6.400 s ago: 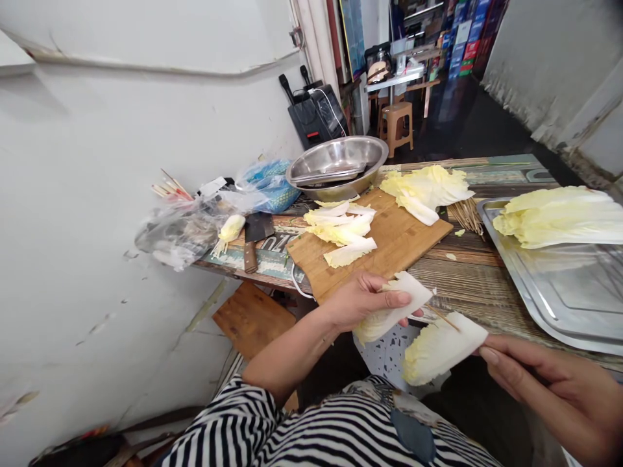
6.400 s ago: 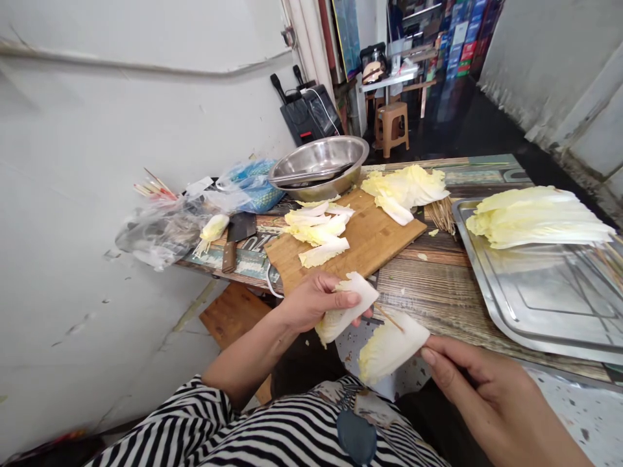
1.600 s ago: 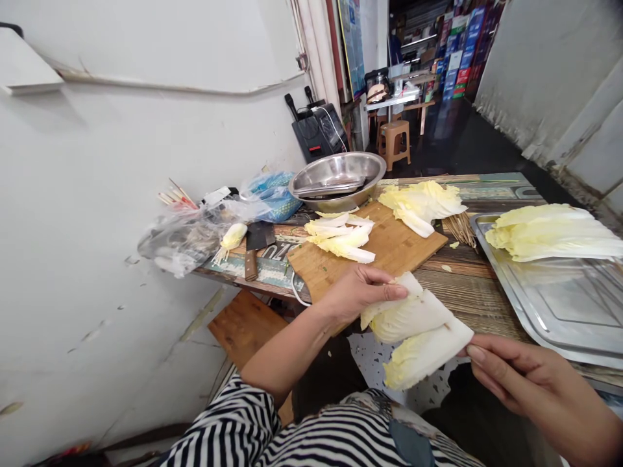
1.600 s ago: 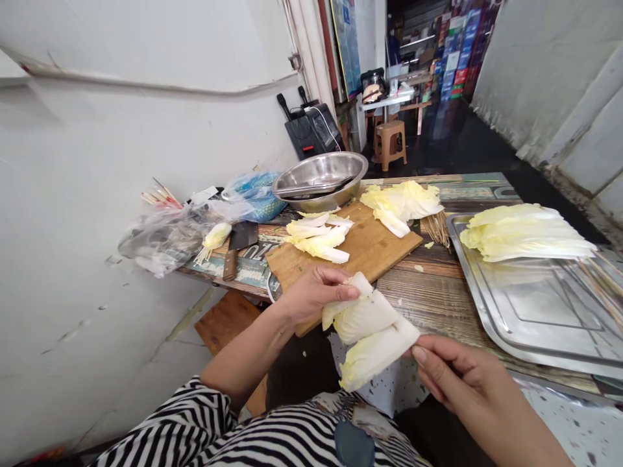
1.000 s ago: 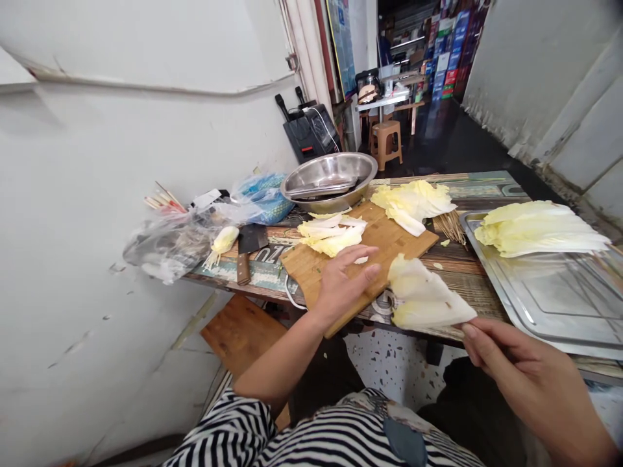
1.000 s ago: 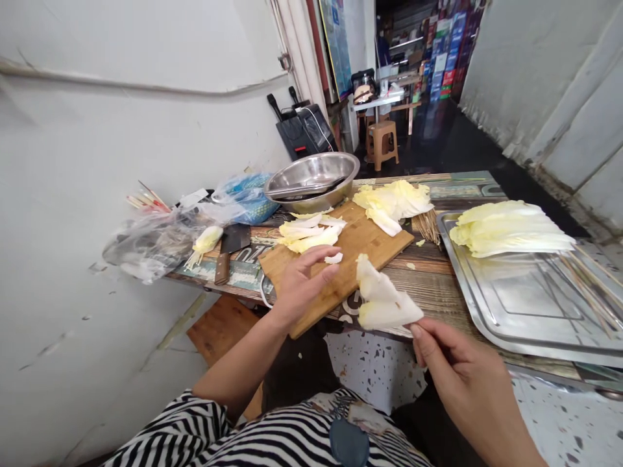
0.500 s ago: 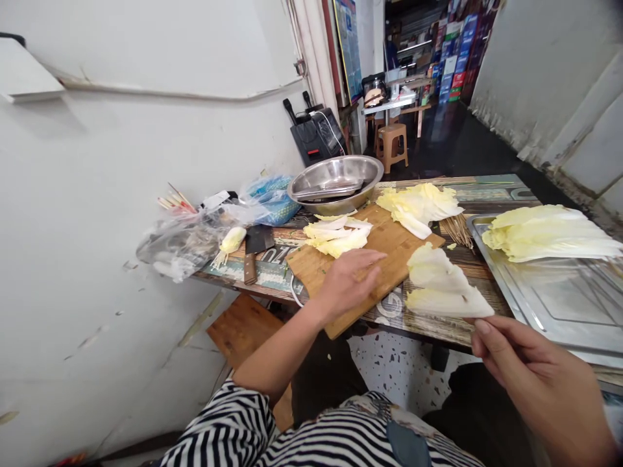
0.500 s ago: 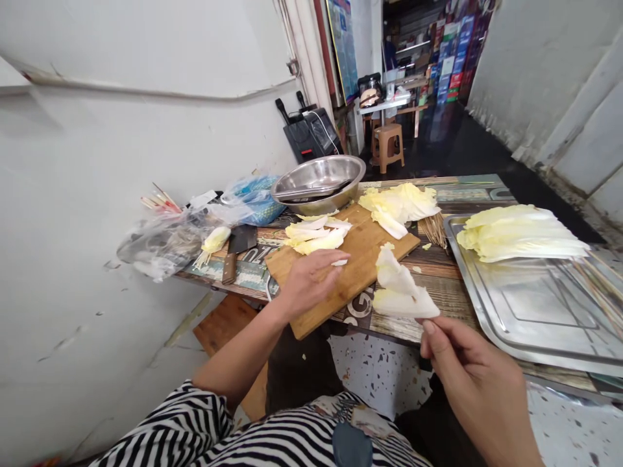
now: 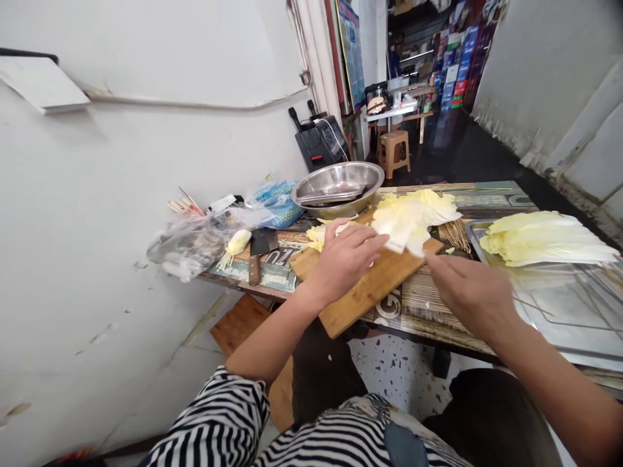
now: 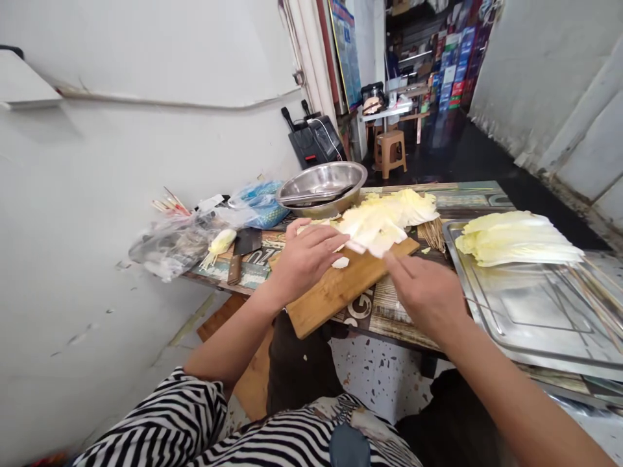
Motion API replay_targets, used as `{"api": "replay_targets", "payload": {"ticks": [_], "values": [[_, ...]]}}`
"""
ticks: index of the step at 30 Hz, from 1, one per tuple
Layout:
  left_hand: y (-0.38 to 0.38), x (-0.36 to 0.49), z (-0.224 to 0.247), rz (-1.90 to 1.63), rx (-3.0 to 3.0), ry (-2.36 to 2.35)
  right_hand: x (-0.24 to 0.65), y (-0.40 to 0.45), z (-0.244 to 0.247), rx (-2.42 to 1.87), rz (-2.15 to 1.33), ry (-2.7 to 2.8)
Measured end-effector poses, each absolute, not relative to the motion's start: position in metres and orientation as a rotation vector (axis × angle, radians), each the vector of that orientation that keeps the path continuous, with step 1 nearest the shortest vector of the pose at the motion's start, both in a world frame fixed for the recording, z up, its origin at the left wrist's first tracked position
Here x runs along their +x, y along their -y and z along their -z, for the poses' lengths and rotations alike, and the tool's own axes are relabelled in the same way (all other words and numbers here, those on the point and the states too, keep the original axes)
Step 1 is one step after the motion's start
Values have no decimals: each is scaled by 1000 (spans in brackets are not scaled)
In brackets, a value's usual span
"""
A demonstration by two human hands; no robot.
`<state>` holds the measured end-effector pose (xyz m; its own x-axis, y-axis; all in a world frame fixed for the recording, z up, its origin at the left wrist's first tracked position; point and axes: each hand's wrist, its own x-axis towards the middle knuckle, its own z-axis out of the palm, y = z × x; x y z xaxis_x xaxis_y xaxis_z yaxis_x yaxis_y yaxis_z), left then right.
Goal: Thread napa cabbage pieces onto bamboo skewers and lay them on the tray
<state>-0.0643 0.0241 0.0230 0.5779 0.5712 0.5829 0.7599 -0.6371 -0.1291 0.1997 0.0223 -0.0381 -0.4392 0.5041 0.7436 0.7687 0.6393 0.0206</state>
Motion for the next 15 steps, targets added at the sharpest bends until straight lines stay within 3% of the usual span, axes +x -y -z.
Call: {"api": "replay_targets", "payload": {"ticks": [7,15], "values": [[-3,-66,42,419,-2632,1315,188,-25,106,-1011,541,2290],[0,-27,59,126,-2716,1370,205,-11,101,-1168,515,2272]]}}
